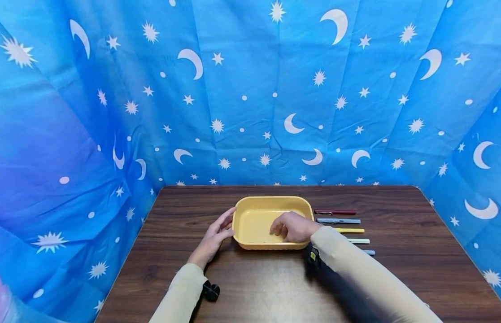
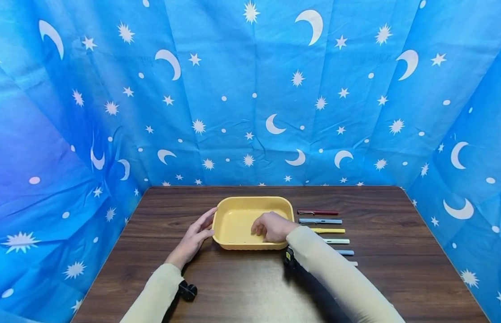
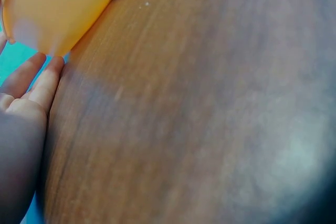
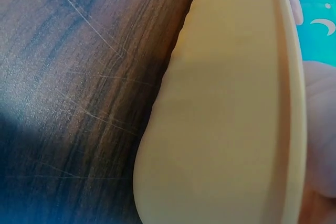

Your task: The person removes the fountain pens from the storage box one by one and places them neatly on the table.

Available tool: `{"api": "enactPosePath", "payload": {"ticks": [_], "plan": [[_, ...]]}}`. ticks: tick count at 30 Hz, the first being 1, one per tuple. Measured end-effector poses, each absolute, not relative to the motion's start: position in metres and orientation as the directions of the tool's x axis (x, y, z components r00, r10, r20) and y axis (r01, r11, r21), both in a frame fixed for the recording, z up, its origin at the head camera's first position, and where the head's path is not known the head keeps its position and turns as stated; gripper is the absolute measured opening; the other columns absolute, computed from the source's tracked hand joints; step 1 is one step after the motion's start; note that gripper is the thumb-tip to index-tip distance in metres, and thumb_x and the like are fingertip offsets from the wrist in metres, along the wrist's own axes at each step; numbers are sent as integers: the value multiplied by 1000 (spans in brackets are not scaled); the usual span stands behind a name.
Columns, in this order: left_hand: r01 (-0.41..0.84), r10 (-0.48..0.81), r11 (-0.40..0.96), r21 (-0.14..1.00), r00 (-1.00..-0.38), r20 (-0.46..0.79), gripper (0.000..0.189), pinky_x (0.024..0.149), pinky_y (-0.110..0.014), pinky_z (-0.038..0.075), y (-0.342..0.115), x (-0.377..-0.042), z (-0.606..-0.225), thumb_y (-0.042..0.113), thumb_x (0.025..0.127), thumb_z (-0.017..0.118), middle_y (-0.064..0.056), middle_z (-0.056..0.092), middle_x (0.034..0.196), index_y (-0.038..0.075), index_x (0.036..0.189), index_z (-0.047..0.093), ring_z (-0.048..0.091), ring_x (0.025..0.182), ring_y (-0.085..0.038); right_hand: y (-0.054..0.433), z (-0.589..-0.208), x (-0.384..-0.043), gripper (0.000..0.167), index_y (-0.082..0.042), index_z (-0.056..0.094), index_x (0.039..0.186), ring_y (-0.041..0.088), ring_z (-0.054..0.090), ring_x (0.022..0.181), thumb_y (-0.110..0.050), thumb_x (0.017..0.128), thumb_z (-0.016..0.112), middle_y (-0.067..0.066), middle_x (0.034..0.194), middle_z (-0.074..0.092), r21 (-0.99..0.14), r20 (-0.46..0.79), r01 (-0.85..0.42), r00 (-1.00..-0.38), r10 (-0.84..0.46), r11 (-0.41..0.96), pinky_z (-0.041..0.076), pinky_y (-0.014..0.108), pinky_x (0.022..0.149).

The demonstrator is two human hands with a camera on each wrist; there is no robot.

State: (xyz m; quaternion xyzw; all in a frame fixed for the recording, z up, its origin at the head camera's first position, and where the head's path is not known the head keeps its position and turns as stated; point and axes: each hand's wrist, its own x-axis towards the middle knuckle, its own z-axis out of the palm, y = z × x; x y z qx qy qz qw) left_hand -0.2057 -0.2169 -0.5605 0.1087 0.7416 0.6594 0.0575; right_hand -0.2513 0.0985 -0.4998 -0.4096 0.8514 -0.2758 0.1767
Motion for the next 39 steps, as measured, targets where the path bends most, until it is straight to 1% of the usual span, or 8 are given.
{"api": "enactPosePath", "payload": {"ticks": [7, 16, 22, 27, 29, 35, 37, 39], "plan": [[92, 240, 96, 991, -968, 66, 67, 125, -53, 29, -217, -206, -560, 5, 102, 60, -14, 36, 168, 22, 163, 40, 35, 155, -33, 100, -502, -251, 31, -4, 78, 105, 15, 70, 79, 12, 79, 80, 4, 86, 73, -585, -72, -611, -615, -785, 532, 57, 24, 75], [96, 246, 102, 990, -967, 68, 66, 126, -52, 29, -218, -205, -560, 8, 102, 61, -13, 35, 169, 23, 163, 40, 35, 155, -32, 102, -501, -250, 26, -5, 79, 101, 10, 68, 77, 12, 81, 78, 1, 83, 73, -561, -94, -598, -640, -762, 572, 58, 26, 76], [101, 243, 100, 990, -967, 75, 67, 126, -52, 28, -217, -205, -561, 7, 101, 61, -13, 35, 169, 22, 163, 40, 33, 156, -32, 103, -502, -250, 27, -5, 79, 97, 9, 67, 74, 14, 79, 77, 1, 81, 74, -552, -75, -615, -636, -768, 563, 58, 24, 74], [112, 254, 95, 989, -963, 85, 67, 126, -52, 28, -218, -204, -561, 5, 101, 60, -14, 34, 169, 20, 164, 39, 33, 156, -34, 104, -503, -251, 21, -6, 79, 95, 9, 68, 74, 9, 80, 81, -1, 80, 75, -539, -61, -631, -633, -772, 559, 57, 24, 74], [118, 260, 90, 989, -961, 91, 68, 126, -48, 29, -218, -204, -561, 5, 101, 60, -15, 34, 169, 20, 164, 39, 33, 156, -33, 104, -504, -251, 19, -6, 79, 95, 8, 67, 75, 5, 82, 84, -2, 80, 74, -535, -53, -635, -634, -772, 558, 57, 24, 74], [147, 288, 56, 988, -950, 125, 69, 116, -21, 40, -220, -207, -565, 3, 101, 60, -18, 35, 168, 17, 165, 37, 34, 155, -36, 105, -501, -249, 15, -5, 81, 98, 7, 69, 76, -1, 84, 85, 1, 83, 77, -537, -19, -644, -636, -772, 544, 57, 23, 73], [149, 289, 55, 987, -949, 127, 69, 114, -18, 40, -220, -207, -566, 4, 101, 61, -18, 35, 168, 17, 165, 37, 34, 155, -36, 106, -500, -248, 14, -6, 81, 98, 5, 69, 77, -2, 85, 85, 1, 85, 77, -545, -17, -640, -639, -769, 543, 57, 22, 73], [147, 287, 60, 987, -950, 124, 69, 115, -20, 40, -220, -207, -566, 5, 101, 61, -18, 35, 168, 18, 165, 37, 34, 155, -35, 106, -500, -248, 13, -6, 81, 99, 4, 69, 77, -4, 86, 84, 1, 86, 78, -547, -10, -642, -636, -772, 537, 57, 22, 73]]}}
